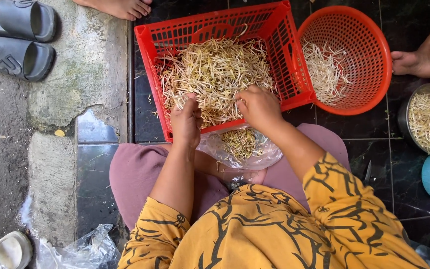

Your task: A person sits on the floor sorting bean sprouts from a red plastic crate into a plastic bag and a red basket.

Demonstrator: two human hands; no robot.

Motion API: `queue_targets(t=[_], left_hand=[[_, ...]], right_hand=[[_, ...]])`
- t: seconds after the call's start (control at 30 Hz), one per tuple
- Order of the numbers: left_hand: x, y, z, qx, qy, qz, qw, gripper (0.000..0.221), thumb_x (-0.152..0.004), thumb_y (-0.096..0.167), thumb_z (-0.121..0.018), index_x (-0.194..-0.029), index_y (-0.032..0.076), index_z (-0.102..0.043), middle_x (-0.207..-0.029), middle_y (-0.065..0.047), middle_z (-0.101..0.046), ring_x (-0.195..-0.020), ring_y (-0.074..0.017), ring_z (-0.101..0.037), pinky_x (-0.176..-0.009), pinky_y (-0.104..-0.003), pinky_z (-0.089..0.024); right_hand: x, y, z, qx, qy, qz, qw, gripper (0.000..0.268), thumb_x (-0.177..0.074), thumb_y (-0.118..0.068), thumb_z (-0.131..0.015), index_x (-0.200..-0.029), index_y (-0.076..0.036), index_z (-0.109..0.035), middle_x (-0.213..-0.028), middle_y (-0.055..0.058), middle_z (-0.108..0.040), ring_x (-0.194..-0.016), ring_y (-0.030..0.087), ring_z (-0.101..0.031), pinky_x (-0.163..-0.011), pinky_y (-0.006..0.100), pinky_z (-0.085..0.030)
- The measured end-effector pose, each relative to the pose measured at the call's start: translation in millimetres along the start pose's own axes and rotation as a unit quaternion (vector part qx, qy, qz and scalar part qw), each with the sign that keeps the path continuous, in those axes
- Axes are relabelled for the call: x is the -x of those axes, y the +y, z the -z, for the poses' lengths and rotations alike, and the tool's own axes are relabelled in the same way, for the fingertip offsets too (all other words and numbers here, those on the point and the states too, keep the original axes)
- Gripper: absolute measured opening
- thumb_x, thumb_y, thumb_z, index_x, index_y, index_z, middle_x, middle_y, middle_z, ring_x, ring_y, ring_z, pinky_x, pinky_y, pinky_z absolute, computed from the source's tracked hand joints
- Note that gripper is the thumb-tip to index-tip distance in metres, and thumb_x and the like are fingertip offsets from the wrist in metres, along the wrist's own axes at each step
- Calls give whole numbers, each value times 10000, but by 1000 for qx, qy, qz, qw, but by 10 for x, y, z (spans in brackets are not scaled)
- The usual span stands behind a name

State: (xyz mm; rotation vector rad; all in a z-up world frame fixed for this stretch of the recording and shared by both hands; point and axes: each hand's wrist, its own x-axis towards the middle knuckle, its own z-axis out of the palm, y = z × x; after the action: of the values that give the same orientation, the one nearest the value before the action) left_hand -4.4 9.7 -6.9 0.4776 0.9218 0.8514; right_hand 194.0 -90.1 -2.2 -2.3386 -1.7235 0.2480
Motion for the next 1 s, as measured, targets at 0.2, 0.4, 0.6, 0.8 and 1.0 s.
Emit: queue_targets(t=[0.2,0.4,0.6,0.8,1.0], left_hand=[[-8,-33,10,-16,-12,-15,1000,57,-952,141,-699,-928,127,-649,-558,83,-388,-420,-4,-343,-364,-141,-245],[79,13,-49,-93,-58,-20,994,134,-911,128,-772,-985,32,-716,-546,41,-484,-390,-8,-399,-354,-160,-309],[107,-137,-43,-186,-119,-61,973,273,-880,145,-834,-1109,17,-759,-933,-73,-735,-858,-93,-610,-810,-238,-499],[85,-200,2,-159,-123,-98,975,159,-903,132,-815,-1010,27,-762,-933,-67,-745,-877,-105,-613,-838,-249,-469],[131,-178,-13,-169,-150,-101,969,108,-920,145,-798,-938,45,-762,-752,-29,-710,-751,-57,-572,-753,-215,-436]], right_hand=[[-491,181,-452,-11,-23,-36,999,104,-881,-266,-695,-872,-181,-755,-827,94,-668,-855,385,-692,-728,514,-546],[-389,-189,308,-240,29,-133,961,112,-947,-122,-675,-1002,-106,-771,-790,53,-698,-717,206,-676,-629,349,-513],[-164,-380,400,-451,-30,-221,864,167,-980,-71,-593,-1052,6,-723,-740,59,-645,-658,134,-587,-561,255,-475],[110,-496,-12,-563,-70,-239,788,193,-910,-60,-639,-1076,16,-702,-833,25,-704,-681,35,-623,-541,136,-463],[197,-432,-280,-537,-50,-183,822,141,-842,-55,-604,-920,-54,-722,-770,25,-686,-683,47,-624,-521,130,-440]])
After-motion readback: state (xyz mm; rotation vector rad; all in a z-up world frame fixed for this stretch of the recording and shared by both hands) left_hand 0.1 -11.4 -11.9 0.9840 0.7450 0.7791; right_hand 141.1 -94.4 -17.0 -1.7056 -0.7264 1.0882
